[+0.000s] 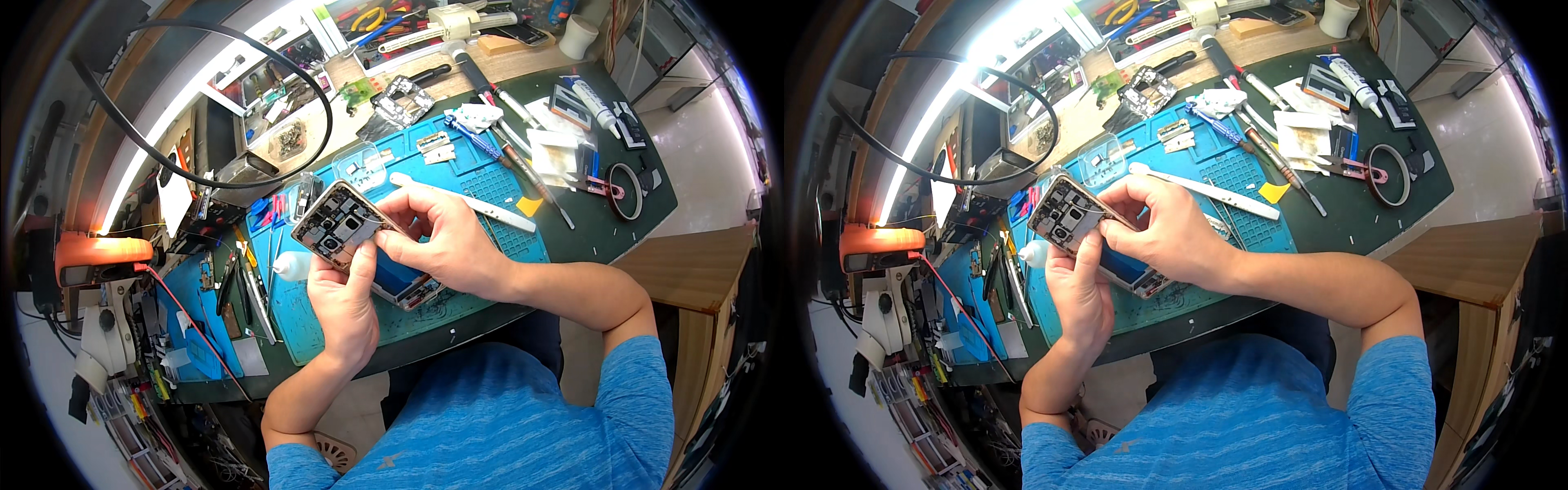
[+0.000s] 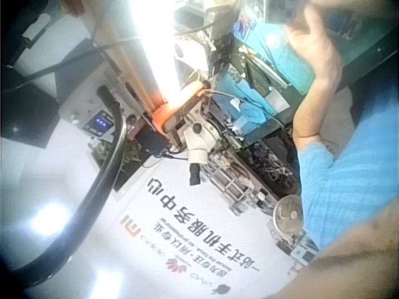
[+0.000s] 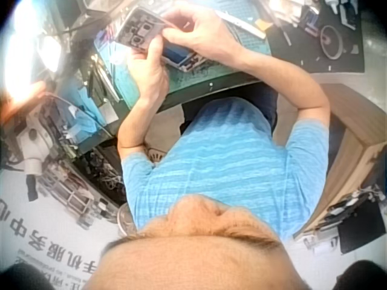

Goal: The person disassembles a smartphone, removes the battery, and cleans the internal components using a toothbrush and liquid. They then reassemble the phone and place the back cover on it.

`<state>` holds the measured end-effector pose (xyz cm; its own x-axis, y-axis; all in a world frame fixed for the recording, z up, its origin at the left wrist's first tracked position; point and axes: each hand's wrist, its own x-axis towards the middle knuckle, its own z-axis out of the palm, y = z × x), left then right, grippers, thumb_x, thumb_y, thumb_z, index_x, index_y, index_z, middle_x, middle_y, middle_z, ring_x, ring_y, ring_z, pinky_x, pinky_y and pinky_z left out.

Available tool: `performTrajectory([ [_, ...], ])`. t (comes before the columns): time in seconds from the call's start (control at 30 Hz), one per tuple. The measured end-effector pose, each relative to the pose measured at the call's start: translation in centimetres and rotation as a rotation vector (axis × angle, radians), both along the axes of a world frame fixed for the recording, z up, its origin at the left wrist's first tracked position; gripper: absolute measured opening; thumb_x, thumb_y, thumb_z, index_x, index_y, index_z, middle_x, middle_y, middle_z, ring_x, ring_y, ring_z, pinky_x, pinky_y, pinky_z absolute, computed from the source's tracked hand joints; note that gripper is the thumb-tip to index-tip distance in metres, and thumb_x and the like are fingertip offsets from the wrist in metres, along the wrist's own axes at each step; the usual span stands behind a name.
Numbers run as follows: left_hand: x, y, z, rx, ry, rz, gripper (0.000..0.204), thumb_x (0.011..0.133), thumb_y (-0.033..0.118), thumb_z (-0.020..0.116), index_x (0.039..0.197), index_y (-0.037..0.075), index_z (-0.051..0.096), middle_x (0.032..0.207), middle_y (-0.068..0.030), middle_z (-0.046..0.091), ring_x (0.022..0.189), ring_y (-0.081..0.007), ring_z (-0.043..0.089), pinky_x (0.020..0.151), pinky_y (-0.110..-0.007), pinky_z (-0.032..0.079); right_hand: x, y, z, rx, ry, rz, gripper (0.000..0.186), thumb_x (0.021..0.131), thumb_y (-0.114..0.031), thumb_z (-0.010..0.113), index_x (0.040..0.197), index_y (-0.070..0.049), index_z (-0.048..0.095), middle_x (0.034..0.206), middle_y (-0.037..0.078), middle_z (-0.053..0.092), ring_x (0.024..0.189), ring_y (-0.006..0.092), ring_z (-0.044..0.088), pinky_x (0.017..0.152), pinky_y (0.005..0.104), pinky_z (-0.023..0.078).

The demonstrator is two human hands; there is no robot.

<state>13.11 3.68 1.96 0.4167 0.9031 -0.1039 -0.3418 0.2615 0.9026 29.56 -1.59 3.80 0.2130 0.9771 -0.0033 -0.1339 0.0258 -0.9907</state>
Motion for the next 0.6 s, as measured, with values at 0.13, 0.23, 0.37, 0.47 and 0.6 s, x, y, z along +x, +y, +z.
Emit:
performTrajectory([
  [0.13,0.05,0.0,0.01,0.003,0.004,0.005,0.03,0.099,0.004,0.072,0.127,0.005,0.061,0.12,-0.0048,0.071,0.108,-0.0109,0.067,0.099,-0.029,0.051,-0.14,0.03,-0.38,0.033,-0.031,-0.019,0.025,0.097,-0.014,0.075,0.116,0.0,0.069,0.088,-0.003,0.064,0.076,0.0016,0.055,0.07,0.0214,0.05],
  [0.23,0.08,-0.01,-0.06,0.013,0.004,0.002,0.03,0.099,0.004,0.072,0.127,0.005,0.061,0.12,-0.0049,0.071,0.108,-0.0108,0.067,0.099,-0.029,0.051,0.03,0.0,-0.23,0.027,-0.051,-0.004,0.025,0.096,-0.014,0.075,0.116,0.0,0.069,0.088,-0.004,0.063,0.076,0.0014,0.054,0.069,0.0215,0.049],
  [0.37,-0.07,0.01,-0.44,0.045,0.04,-0.015,0.028,0.101,0.009,0.07,0.127,0.006,0.06,0.122,-0.0056,0.07,0.111,-0.0142,0.068,0.1,-0.033,0.054,-0.2,0.08,-0.64,0.026,-0.074,-0.027,0.025,0.097,-0.013,0.074,0.117,-0.001,0.069,0.087,-0.005,0.062,0.076,0.0012,0.053,0.069,0.0212,0.048],
  [0.47,-0.04,0.11,-0.41,0.034,0.054,-0.011,0.028,0.101,0.008,0.07,0.127,0.005,0.061,0.122,-0.0058,0.071,0.111,-0.0149,0.068,0.1,-0.034,0.054,-0.24,0.18,-0.72,0.03,-0.087,-0.034,0.024,0.097,-0.013,0.073,0.118,-0.001,0.069,0.089,-0.005,0.063,0.078,0.001,0.054,0.07,0.021,0.048],
  [0.6,-0.28,0.59,-0.2,-0.016,0.052,-0.085,0.036,0.101,0.005,0.068,0.135,0.004,0.056,0.128,-0.008,0.067,0.116,-0.0163,0.066,0.103,-0.035,0.053,0.47,0.3,-0.57,-0.003,-0.054,-0.013,0.026,0.098,-0.012,0.073,0.121,-0.001,0.069,0.095,-0.003,0.067,0.082,0.0011,0.058,0.074,0.0213,0.051],
])
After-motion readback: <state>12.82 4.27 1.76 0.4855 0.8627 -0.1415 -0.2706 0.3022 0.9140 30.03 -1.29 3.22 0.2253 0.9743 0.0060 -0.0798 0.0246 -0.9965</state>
